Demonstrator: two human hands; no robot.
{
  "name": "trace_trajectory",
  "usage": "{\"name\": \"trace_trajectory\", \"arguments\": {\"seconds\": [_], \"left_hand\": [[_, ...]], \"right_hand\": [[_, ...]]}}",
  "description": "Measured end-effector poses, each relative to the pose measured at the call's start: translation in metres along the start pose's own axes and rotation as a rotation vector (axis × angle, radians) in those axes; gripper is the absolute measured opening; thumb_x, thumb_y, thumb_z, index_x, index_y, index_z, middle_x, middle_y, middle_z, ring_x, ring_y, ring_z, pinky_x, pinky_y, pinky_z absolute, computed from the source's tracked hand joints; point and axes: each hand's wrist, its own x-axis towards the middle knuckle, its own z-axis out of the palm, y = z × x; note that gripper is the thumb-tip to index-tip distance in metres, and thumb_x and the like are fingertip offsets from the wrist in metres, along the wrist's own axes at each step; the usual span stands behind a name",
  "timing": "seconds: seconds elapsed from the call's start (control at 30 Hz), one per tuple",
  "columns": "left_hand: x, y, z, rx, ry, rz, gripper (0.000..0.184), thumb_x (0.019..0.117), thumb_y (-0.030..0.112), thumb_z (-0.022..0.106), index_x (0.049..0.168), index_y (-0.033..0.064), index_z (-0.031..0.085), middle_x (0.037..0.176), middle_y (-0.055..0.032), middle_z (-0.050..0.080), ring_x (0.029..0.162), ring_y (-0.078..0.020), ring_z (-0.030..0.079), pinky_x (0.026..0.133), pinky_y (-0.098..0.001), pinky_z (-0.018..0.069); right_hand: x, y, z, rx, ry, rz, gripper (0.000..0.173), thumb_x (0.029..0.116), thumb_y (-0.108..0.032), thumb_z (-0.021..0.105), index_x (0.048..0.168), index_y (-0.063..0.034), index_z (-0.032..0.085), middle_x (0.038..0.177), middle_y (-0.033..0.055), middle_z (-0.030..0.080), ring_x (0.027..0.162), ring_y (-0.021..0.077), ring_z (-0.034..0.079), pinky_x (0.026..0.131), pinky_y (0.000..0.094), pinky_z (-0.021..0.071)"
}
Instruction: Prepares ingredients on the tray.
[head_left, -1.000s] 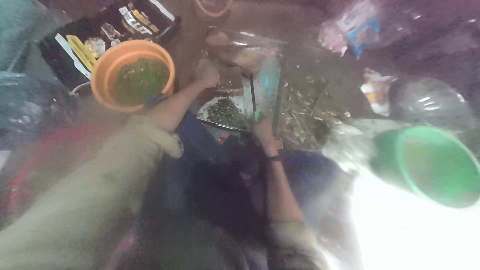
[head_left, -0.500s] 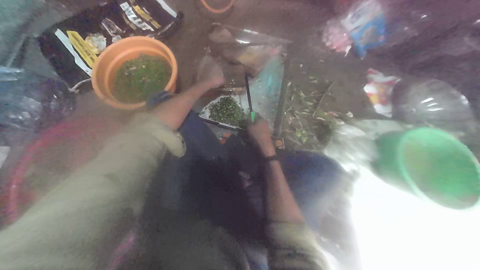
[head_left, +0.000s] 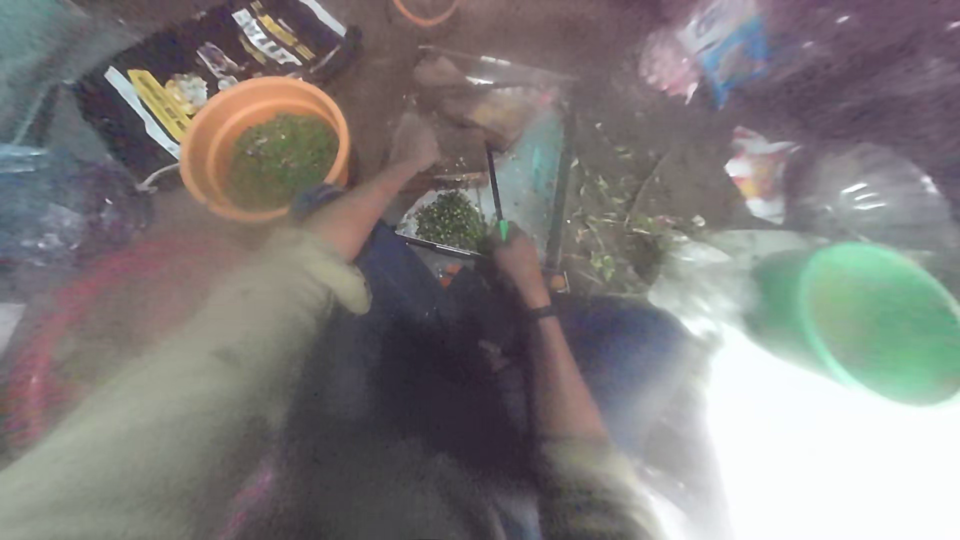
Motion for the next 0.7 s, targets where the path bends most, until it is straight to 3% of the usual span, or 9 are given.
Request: {"name": "trace_trajectory", "arguments": {"seconds": [0.13, 0.27, 0.37, 0.47, 0.57, 0.7], "left_hand": [[0.0044, -0.0055, 0.0036, -0.032, 0.036, -0.002, 0.022, 0.091, 0.021, 0.068, 0.106, 0.0072, 0.077, 0.119, -0.0182, 0.072, 0.119, -0.0363, 0.066, 0.104, -0.0622, 0.0499], [0.0039, -0.0041, 0.0045, -0.03, 0.036, 0.011, 0.024, 0.0886, 0.02, 0.071, 0.108, 0.0069, 0.075, 0.122, -0.0181, 0.071, 0.121, -0.0372, 0.064, 0.105, -0.063, 0.0485], [0.0013, -0.002, 0.0, -0.05, 0.044, 0.008, 0.027, 0.0928, 0.021, 0.07, 0.115, 0.0057, 0.075, 0.128, -0.0194, 0.069, 0.127, -0.0376, 0.062, 0.111, -0.0612, 0.0449], [0.0049, -0.0054, -0.0003, -0.088, 0.033, -0.009, 0.026, 0.0955, 0.019, 0.067, 0.118, 0.008, 0.075, 0.127, -0.0169, 0.071, 0.121, -0.0345, 0.066, 0.107, -0.0591, 0.049], [0.0089, -0.008, 0.0019, -0.085, 0.037, -0.045, 0.027, 0.0909, 0.015, 0.068, 0.117, 0.0134, 0.076, 0.126, -0.0141, 0.071, 0.118, -0.0326, 0.068, 0.103, -0.0586, 0.0534], [0.005, -0.0057, 0.0004, -0.037, 0.026, -0.064, 0.031, 0.0883, 0.015, 0.072, 0.119, 0.0092, 0.074, 0.135, -0.0211, 0.064, 0.128, -0.0394, 0.061, 0.107, -0.0629, 0.0476]], "right_hand": [[0.0021, -0.0019, 0.0016, 0.003, -0.004, 0.009, 0.044, 0.1072, -0.044, 0.052, 0.129, -0.0067, 0.058, 0.094, 0.0212, 0.068, 0.076, 0.0366, 0.069, 0.068, 0.0577, 0.0577], [0.0024, 0.0011, 0.0021, 0.004, -0.002, 0.011, 0.045, 0.1068, -0.046, 0.053, 0.13, -0.0073, 0.058, 0.094, 0.021, 0.069, 0.077, 0.0365, 0.069, 0.068, 0.0579, 0.0579], [0.0022, 0.0018, 0.0024, 0.002, 0.009, 0.011, 0.045, 0.1068, -0.046, 0.053, 0.13, -0.0077, 0.058, 0.095, 0.021, 0.069, 0.079, 0.0371, 0.069, 0.069, 0.0586, 0.0576], [0.0013, 0.0022, 0.0024, 0.001, 0.009, 0.003, 0.045, 0.1068, -0.047, 0.052, 0.128, -0.0076, 0.059, 0.094, 0.021, 0.068, 0.078, 0.0373, 0.068, 0.068, 0.0583, 0.057], [-0.0003, 0.001, 0.0013, 0.011, 0.007, -0.001, 0.048, 0.1066, -0.05, 0.051, 0.128, -0.0075, 0.059, 0.093, 0.0203, 0.068, 0.076, 0.0363, 0.068, 0.067, 0.0579, 0.0569], [-0.0003, -0.0006, 0.0008, 0.024, -0.004, 0.002, 0.049, 0.1069, -0.05, 0.05, 0.129, -0.0072, 0.058, 0.092, 0.0201, 0.068, 0.075, 0.0357, 0.068, 0.067, 0.0571, 0.0572]]}}
